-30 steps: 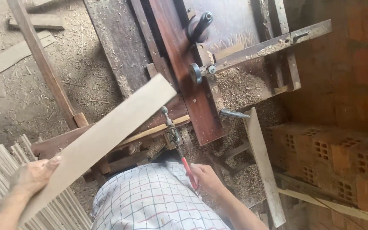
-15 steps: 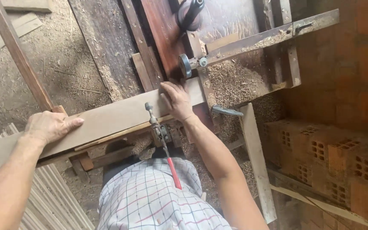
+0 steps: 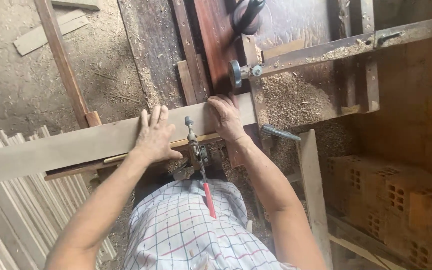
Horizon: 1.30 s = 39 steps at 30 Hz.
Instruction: Shaping the edges of wooden planks using a stationary woodworking shaper or spindle moulder.
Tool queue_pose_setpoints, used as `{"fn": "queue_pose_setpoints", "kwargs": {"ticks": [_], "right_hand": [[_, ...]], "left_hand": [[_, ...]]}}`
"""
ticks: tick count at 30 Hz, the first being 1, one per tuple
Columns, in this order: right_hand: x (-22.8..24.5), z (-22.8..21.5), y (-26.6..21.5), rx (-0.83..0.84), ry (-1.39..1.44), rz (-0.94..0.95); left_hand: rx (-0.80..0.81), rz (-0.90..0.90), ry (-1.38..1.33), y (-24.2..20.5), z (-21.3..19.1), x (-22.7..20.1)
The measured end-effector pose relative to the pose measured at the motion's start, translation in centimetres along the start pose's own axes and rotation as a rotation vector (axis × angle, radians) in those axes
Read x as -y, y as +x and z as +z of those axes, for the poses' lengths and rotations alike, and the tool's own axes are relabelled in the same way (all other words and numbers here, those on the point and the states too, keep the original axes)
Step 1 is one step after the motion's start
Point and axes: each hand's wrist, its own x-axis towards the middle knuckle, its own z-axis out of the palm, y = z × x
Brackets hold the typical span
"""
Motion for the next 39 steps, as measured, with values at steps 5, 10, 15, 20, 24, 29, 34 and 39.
{"fn": "queue_pose_setpoints", "kwargs": {"ticks": [5, 10, 15, 20, 24, 29, 34, 39], "right_hand": [[0.0, -0.1, -0.6, 0.026, -0.044, 0.013], [2.8, -1.1, -4.4, 0.034, 0.099, 0.269], [15.5, -4.4, -13.2, 0.302, 0.575, 0.817], [17.0, -1.6, -16.8, 0.330, 0.677, 1.122], [16.2, 0.2, -17.8, 0.189, 0.273, 0.959], [16.1, -0.4, -16.6, 0.302, 0.474, 0.836], [14.7, 0.8, -17.6, 0.313, 0.204, 0.882], [13.4, 2.2, -17.6, 0.257, 0.177, 0.892]], "left_hand": [[-0.164, -0.008, -0.093, 0.6, 1.3, -1.2], [-0.142, 0.004, -0.098, 0.6, 0.8, -0.9], [-0.094, 0.001, -0.095, 0.5, 0.6, -0.8], [-0.084, 0.007, -0.073, 0.3, 1.3, -0.2], [-0.079, 0.017, -0.075, 0.4, 0.6, 0.0], [-0.118, 0.001, -0.063, -0.3, 0.6, -0.2], [-0.112, 0.000, -0.081, 0.2, 0.7, -0.2], [-0.136, 0.000, -0.101, 0.5, 1.0, 0.1]]}}
